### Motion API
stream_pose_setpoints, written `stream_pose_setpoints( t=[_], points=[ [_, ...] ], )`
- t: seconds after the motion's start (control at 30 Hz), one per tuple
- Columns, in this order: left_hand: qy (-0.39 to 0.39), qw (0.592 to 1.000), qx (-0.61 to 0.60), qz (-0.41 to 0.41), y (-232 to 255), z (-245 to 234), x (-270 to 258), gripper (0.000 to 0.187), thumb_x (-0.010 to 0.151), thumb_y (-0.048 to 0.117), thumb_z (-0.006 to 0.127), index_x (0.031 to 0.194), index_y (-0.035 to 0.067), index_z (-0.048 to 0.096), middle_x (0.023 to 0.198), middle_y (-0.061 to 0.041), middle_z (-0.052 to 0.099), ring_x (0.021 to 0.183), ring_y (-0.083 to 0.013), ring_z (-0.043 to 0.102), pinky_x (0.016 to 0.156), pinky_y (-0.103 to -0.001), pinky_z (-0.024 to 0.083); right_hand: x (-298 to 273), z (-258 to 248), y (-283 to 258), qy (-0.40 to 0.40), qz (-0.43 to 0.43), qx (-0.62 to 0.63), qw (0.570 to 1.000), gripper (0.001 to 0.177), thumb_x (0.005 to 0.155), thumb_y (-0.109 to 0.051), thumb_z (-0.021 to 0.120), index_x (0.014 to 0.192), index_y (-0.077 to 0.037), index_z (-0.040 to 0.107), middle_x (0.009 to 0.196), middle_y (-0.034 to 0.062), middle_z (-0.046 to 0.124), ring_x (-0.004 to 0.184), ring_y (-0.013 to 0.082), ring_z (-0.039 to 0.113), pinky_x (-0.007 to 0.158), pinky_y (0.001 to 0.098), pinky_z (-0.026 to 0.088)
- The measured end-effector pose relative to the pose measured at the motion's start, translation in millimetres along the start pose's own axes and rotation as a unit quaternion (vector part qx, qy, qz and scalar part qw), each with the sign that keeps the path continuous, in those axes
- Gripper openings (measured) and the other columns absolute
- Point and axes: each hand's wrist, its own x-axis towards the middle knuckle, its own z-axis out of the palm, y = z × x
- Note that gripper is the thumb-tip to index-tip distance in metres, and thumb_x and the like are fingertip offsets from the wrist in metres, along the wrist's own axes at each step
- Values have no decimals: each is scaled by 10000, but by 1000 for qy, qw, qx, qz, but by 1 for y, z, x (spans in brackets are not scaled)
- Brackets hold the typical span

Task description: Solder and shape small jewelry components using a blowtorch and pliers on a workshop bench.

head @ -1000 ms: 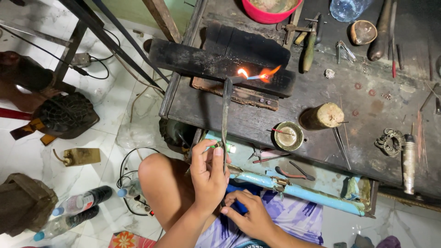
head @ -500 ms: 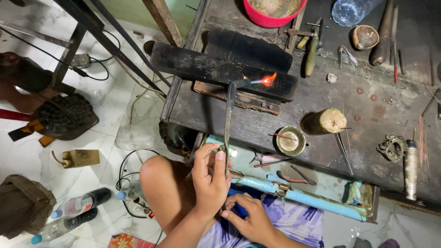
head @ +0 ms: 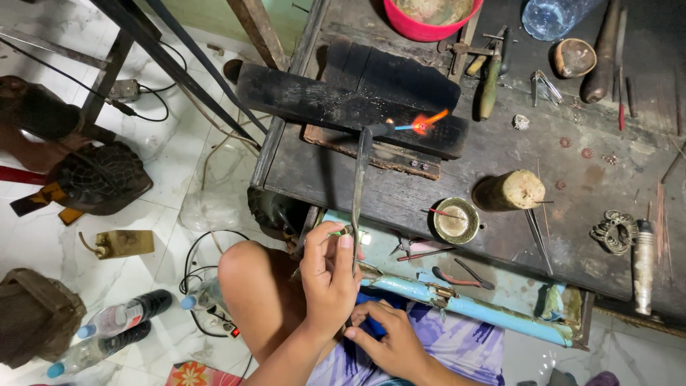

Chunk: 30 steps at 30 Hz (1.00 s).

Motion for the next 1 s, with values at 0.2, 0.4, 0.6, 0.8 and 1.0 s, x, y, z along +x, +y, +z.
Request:
stream_pose_setpoints(
  t=[0.2,0.4,0.6,0.8,1.0],
  points=[
    [4,1000,-6,-9,2,1,-1,133,1062,153,503,1183,98,513,748,-117,593,433,-102,456,373,-227,420,0,0,-1,1,-6,0,1000,246,937,-368,720,933,-123,708,854,-11,778,786,159,756,782,308,484],
    [3,1000,-2,-5,2,2,0,128,1058,153,509,1177,104,519,742,-110,589,419,-93,440,360,-223,412,-1,0,0,7,3,3,1000,252,940,-372,713,898,-124,706,846,-28,753,762,141,703,778,303,454],
    [4,1000,9,-1,0,4,1,131,1065,165,501,1175,97,522,749,-113,588,421,-93,443,362,-220,412,-1,-1,0,10,-6,8,1000,257,941,-378,716,926,-121,714,844,-18,772,779,144,741,783,303,469],
    [14,1000,18,-7,0,6,1,144,1056,168,514,1179,96,537,752,-122,600,429,-97,466,365,-218,426,-2,-2,2,9,2,4,1000,274,942,-399,708,941,-125,714,843,-31,749,786,139,713,808,309,469],
    [16,999,22,-24,-1,8,0,138,1053,166,516,1173,102,538,745,-121,599,436,-96,465,375,-225,417,-2,-4,0,11,-11,9,1000,238,942,-359,709,923,-122,699,846,-18,772,770,149,719,785,303,479]
  ],
)
